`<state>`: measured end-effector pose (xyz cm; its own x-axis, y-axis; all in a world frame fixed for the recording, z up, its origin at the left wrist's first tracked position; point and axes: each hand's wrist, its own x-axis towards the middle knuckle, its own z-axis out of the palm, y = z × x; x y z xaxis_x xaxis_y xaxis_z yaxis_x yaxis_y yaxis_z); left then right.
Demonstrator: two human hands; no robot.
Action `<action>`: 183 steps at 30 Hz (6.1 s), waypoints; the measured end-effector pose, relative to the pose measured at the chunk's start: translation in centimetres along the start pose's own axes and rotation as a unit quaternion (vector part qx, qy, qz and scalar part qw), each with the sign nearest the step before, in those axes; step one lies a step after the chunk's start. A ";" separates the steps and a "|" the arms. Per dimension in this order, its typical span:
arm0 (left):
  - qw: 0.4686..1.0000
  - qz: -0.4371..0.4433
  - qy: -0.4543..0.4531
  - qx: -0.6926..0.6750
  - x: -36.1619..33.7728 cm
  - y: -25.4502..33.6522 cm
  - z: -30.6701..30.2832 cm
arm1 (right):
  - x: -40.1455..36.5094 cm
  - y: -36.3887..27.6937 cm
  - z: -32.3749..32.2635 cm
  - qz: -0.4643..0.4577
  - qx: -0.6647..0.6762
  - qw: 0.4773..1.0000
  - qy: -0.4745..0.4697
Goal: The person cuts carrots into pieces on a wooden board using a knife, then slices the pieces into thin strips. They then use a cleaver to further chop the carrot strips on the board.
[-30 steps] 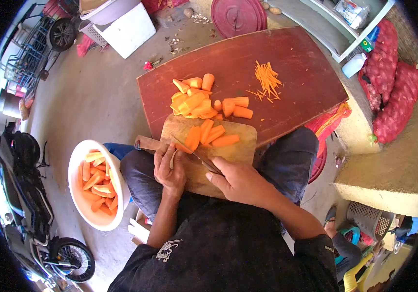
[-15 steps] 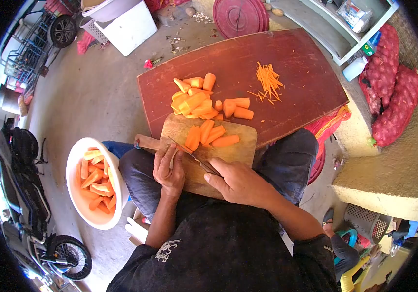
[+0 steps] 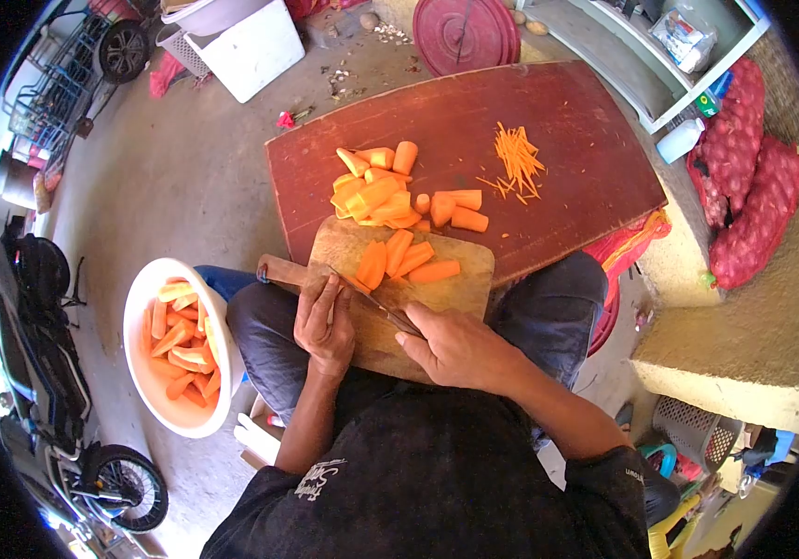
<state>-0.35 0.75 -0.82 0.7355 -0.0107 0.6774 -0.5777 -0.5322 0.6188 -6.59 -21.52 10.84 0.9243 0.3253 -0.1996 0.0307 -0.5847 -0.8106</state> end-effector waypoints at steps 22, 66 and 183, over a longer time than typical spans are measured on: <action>0.970 0.009 -0.228 0.085 0.5 0.5 0.5 | -7.0 5.5 -1.5 0.137 0.322 0.936 0.022; 0.960 -0.037 -0.237 0.141 7.0 -3.8 4.8 | -5.1 12.1 1.0 0.092 0.452 0.854 0.242; 0.908 0.129 -0.352 0.188 6.0 -0.9 6.6 | -10.8 9.0 -1.6 0.182 0.038 0.939 0.288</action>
<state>6.95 -4.40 0.03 0.7137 -0.6434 0.2770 -0.6981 -0.6855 0.2065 -15.73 -31.45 6.61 0.9213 -0.3553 -0.1582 -0.3348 -0.5173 -0.7876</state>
